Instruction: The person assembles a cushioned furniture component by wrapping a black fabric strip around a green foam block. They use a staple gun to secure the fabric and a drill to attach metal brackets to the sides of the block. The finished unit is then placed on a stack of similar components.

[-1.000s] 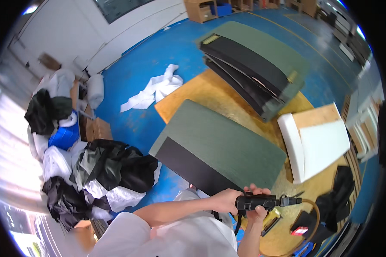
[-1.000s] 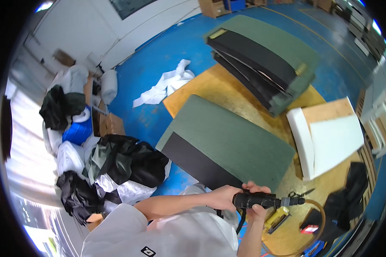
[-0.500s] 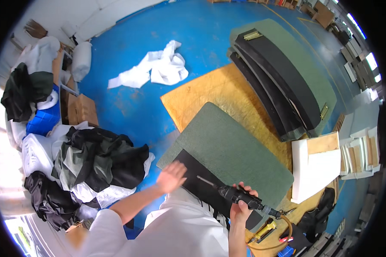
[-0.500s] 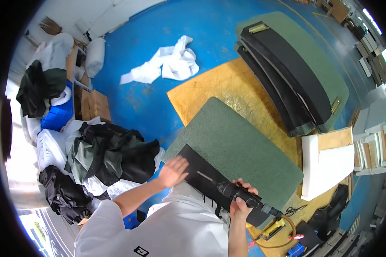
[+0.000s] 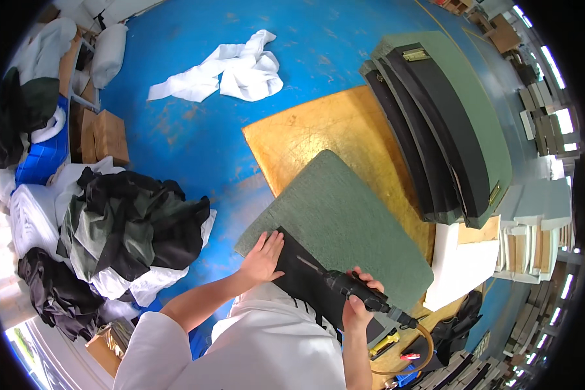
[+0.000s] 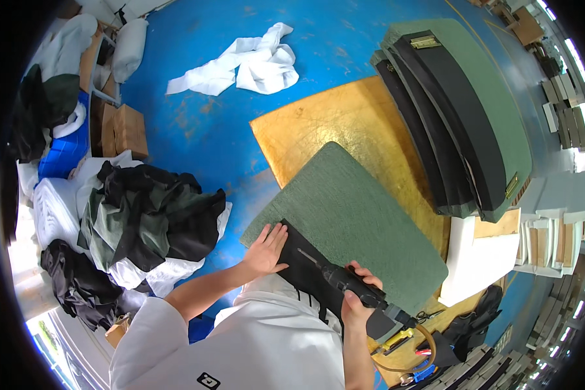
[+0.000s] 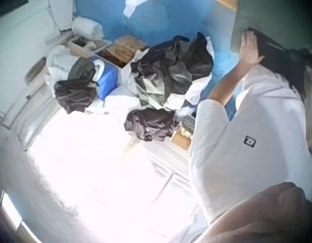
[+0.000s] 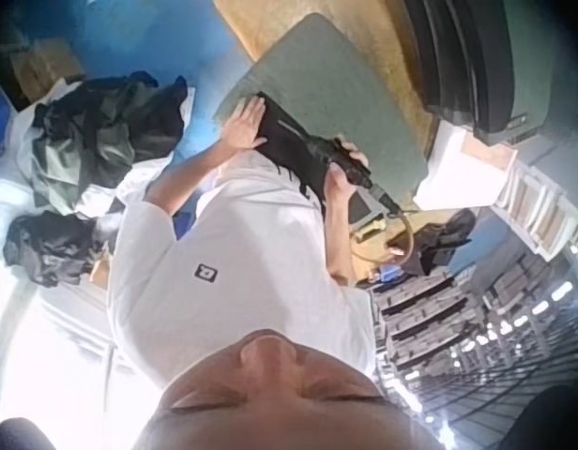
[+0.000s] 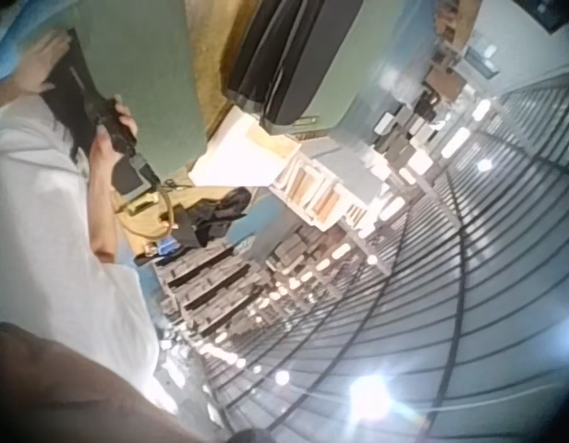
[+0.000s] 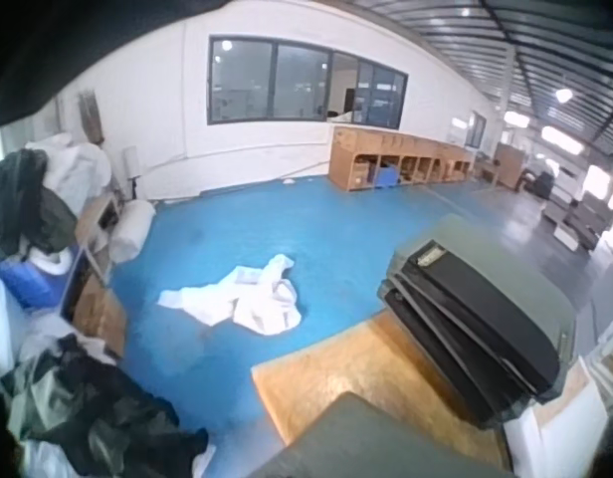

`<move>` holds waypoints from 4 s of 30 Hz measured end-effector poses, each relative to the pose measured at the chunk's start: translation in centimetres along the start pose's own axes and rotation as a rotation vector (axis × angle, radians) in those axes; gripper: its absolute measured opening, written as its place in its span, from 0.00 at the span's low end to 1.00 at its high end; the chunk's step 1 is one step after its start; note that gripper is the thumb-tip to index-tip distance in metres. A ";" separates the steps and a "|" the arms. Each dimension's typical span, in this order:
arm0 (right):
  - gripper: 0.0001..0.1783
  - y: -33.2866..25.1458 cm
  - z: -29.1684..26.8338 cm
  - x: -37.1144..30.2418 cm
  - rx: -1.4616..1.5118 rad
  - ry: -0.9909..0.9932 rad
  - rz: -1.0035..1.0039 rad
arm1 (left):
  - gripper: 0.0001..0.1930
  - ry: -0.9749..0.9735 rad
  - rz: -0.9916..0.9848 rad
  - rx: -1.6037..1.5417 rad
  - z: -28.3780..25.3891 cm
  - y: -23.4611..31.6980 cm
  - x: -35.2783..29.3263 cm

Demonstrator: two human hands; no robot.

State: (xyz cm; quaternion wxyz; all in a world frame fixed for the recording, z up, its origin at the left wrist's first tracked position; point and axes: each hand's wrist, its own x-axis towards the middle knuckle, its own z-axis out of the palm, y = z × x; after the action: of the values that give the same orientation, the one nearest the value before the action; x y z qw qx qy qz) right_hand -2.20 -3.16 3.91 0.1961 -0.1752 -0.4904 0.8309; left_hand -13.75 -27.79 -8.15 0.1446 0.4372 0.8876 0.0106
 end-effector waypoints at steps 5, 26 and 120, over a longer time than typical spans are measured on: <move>0.28 1.5 1.0 1.3 -0.095 -0.132 0.011 | 0.47 0.029 -0.030 -0.020 0.5 0.8 0.2; 0.25 1.9 1.7 1.0 -0.235 -0.183 0.013 | 0.50 -0.026 -0.103 -0.009 0.1 -0.9 -1.0; 0.23 5.4 4.8 1.1 -0.457 -0.569 0.001 | 0.28 -0.004 0.070 -0.042 1.5 1.4 -6.5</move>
State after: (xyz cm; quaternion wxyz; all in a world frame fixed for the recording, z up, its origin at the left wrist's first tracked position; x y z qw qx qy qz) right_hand -6.30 -8.62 1.24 0.0073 0.0234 -0.6981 0.7156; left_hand -8.50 -32.11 -7.78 0.1552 0.4647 0.8711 0.0335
